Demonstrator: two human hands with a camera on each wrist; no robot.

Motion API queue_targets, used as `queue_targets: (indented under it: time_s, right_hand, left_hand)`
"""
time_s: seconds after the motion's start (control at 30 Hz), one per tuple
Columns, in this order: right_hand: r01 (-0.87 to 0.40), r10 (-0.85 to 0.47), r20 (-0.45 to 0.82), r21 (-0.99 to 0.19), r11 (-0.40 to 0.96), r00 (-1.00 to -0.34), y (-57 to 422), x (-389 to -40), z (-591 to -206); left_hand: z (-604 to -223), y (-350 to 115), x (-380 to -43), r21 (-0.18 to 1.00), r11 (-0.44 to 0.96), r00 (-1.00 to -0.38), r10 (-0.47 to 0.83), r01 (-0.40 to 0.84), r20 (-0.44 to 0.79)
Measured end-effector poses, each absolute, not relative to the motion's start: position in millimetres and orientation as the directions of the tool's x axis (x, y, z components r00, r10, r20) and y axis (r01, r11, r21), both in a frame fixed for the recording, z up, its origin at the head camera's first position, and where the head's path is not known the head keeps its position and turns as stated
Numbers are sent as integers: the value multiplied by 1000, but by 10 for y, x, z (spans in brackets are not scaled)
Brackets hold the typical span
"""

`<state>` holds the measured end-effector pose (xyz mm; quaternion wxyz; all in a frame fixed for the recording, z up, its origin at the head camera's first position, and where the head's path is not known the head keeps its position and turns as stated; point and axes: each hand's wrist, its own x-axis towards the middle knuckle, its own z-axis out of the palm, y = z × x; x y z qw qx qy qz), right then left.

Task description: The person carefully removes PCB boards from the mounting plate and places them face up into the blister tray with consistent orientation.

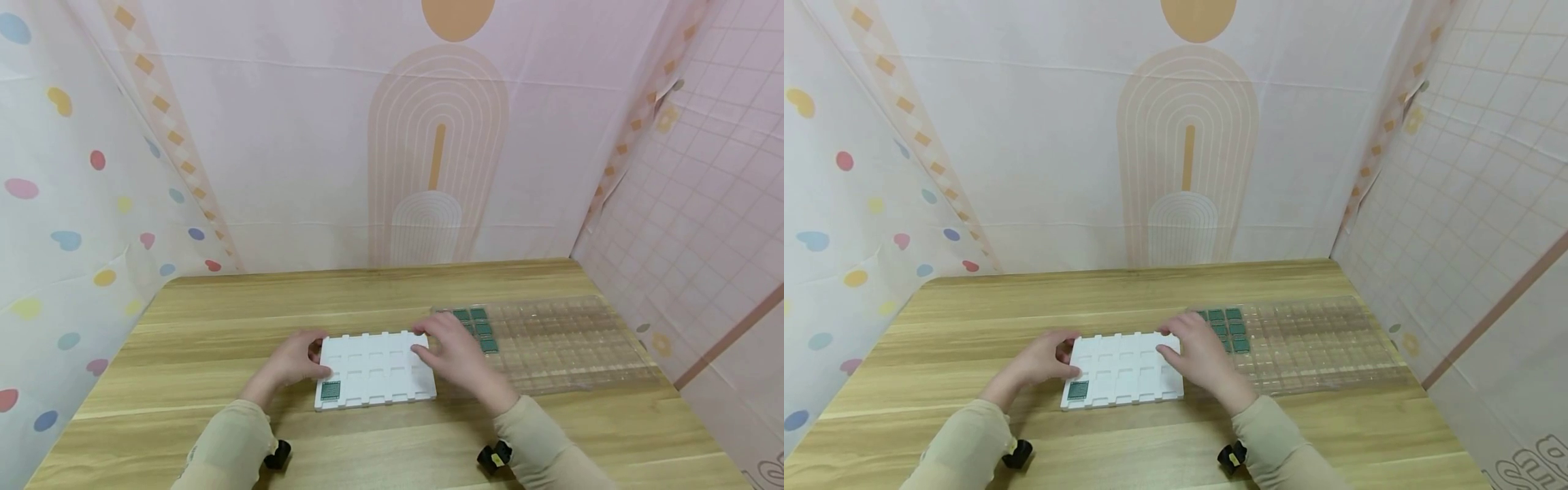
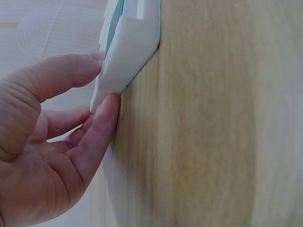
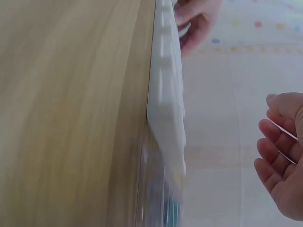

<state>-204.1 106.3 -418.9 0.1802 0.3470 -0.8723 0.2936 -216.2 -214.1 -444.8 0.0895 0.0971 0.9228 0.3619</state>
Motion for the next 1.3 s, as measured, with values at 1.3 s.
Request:
queue_targets:
  time_s: [1.3]
  right_hand:
    - [-804, -763, 254, -205, 558, -594, -10, -1896, -4201]
  left_hand:
    - [-4449, -2189, -2203, 715, 663, -938, 344, 220, -31]
